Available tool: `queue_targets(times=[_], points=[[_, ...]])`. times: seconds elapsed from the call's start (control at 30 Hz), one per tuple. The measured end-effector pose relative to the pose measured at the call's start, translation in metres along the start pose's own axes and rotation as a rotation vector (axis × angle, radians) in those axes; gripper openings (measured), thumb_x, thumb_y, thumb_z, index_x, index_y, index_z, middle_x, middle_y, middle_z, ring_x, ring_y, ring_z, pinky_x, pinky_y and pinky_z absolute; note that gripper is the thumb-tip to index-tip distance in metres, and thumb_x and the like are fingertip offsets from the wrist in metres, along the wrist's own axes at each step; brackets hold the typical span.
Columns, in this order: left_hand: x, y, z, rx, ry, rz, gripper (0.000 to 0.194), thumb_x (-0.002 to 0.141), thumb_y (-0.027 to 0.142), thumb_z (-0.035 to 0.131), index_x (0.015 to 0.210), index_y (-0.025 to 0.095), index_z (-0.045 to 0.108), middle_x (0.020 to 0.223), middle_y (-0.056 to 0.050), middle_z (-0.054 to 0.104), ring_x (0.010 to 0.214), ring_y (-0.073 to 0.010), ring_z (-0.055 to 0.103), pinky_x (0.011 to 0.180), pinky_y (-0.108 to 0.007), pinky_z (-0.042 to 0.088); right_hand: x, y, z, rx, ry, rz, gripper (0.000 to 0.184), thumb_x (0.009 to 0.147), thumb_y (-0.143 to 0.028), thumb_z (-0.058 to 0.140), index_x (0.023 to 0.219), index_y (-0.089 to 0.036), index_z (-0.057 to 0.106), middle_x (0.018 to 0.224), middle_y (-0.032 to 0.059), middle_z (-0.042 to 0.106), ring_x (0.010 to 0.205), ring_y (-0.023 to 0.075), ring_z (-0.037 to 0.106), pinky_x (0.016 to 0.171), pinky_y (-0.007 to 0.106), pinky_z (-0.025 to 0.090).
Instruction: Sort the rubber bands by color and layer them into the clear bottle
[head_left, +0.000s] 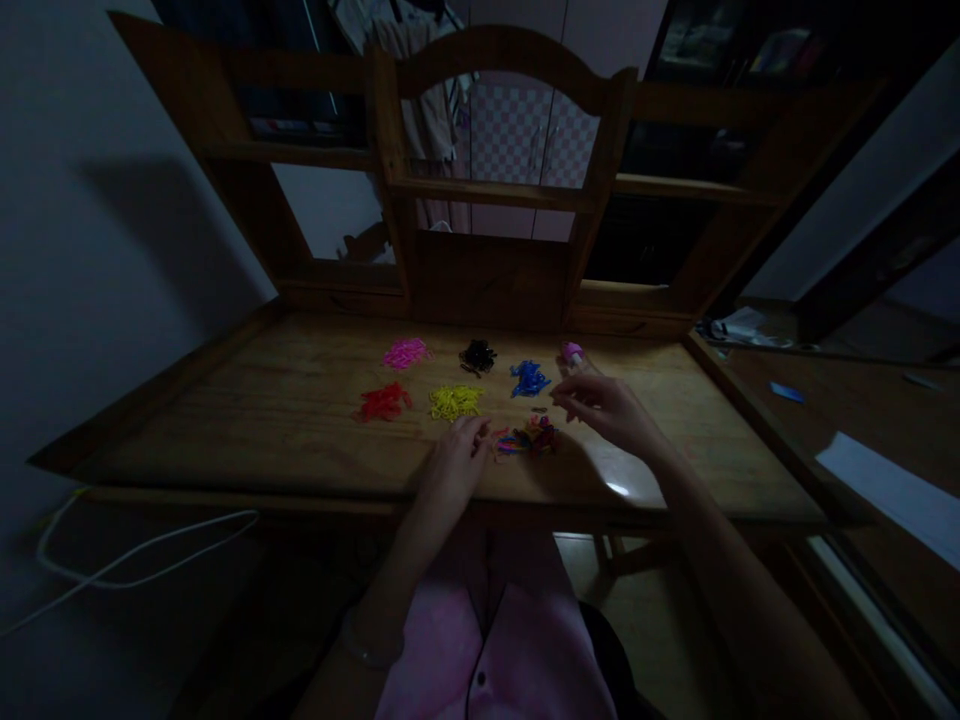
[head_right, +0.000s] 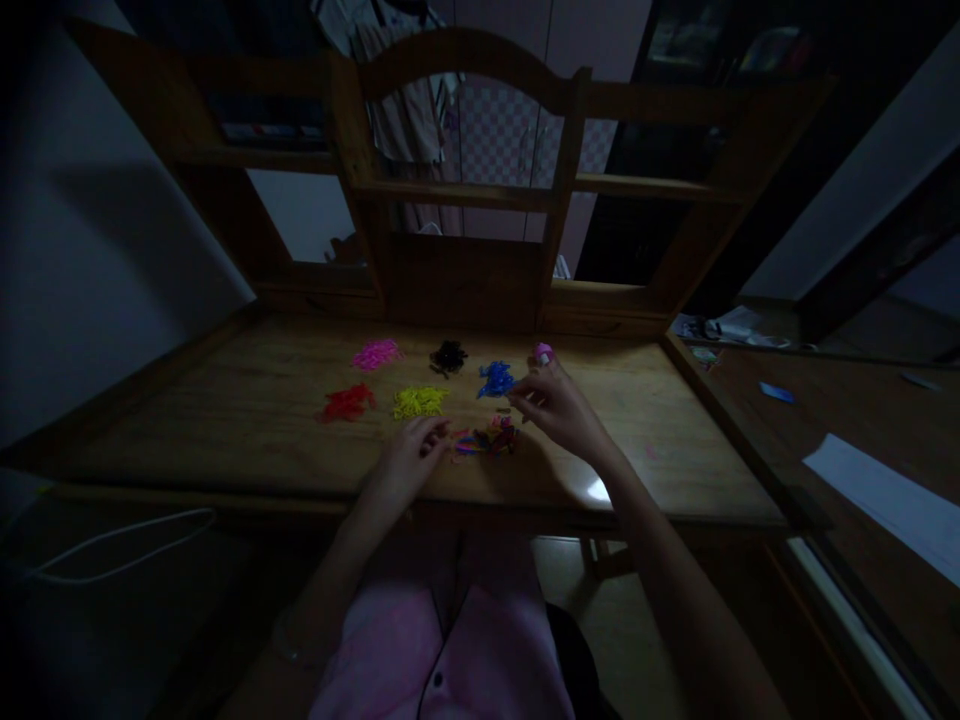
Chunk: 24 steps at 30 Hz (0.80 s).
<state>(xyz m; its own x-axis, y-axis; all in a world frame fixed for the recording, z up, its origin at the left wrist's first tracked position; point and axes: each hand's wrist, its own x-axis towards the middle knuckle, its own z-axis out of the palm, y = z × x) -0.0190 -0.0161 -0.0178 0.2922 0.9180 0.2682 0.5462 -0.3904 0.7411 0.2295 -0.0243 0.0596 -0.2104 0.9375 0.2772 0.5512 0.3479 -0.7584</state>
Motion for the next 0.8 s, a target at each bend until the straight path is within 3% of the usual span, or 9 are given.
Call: queue_targets(times=[0.13, 0.27, 0.5, 0.67, 0.8], points=[[0.018, 0.000, -0.003, 0.165, -0.062, 0.044, 0.012, 0.082, 0.013, 0.061, 0.093, 0.017, 0.065, 0.092, -0.007, 0.063, 0.082, -0.0193, 0.060, 0.076, -0.032, 0.049, -0.038, 0.013, 0.012, 0.032, 0.145, 0.123, 0.027, 0.088, -0.042, 0.059, 0.092, -0.018, 0.070, 0.084, 0.0054, 0.070, 0.065, 0.0147, 0.063, 0.059, 0.027, 0.049], [0.028, 0.009, -0.010, 0.232, -0.148, 0.100, 0.003, 0.084, 0.014, 0.060, 0.083, 0.017, 0.062, 0.087, -0.006, 0.062, 0.084, -0.0201, 0.059, 0.078, -0.032, 0.047, -0.053, 0.011, 0.029, 0.021, 0.161, 0.165, 0.024, 0.089, -0.040, 0.059, 0.093, -0.020, 0.070, 0.080, 0.0028, 0.070, 0.066, 0.0139, 0.061, 0.058, 0.025, 0.046], [0.020, 0.013, -0.016, 0.144, -0.172, 0.177, 0.008, 0.089, 0.019, 0.055, 0.081, 0.019, 0.058, 0.089, -0.004, 0.062, 0.087, -0.0192, 0.059, 0.078, -0.031, 0.046, -0.054, 0.004, 0.054, -0.028, 0.212, 0.095, 0.017, 0.090, -0.032, 0.058, 0.095, -0.020, 0.069, 0.089, 0.0032, 0.069, 0.068, 0.0128, 0.059, 0.061, 0.025, 0.046], [0.018, 0.010, -0.017, 0.075, -0.148, 0.099, 0.007, 0.089, 0.019, 0.052, 0.084, 0.019, 0.057, 0.086, -0.004, 0.065, 0.082, -0.0187, 0.061, 0.074, -0.031, 0.048, -0.048, 0.004, 0.064, -0.095, 0.231, -0.010, 0.013, 0.089, -0.021, 0.058, 0.098, -0.020, 0.067, 0.096, 0.0047, 0.065, 0.077, 0.0140, 0.061, 0.067, 0.025, 0.046], [0.020, 0.004, -0.012, 0.018, -0.086, 0.058, 0.010, 0.089, 0.020, 0.052, 0.090, 0.018, 0.062, 0.090, -0.005, 0.068, 0.083, -0.0188, 0.064, 0.072, -0.030, 0.051, -0.040, -0.002, 0.073, -0.129, 0.167, -0.063, 0.017, 0.088, -0.017, 0.058, 0.102, -0.021, 0.066, 0.103, 0.0053, 0.063, 0.079, 0.0134, 0.061, 0.070, 0.025, 0.047]])
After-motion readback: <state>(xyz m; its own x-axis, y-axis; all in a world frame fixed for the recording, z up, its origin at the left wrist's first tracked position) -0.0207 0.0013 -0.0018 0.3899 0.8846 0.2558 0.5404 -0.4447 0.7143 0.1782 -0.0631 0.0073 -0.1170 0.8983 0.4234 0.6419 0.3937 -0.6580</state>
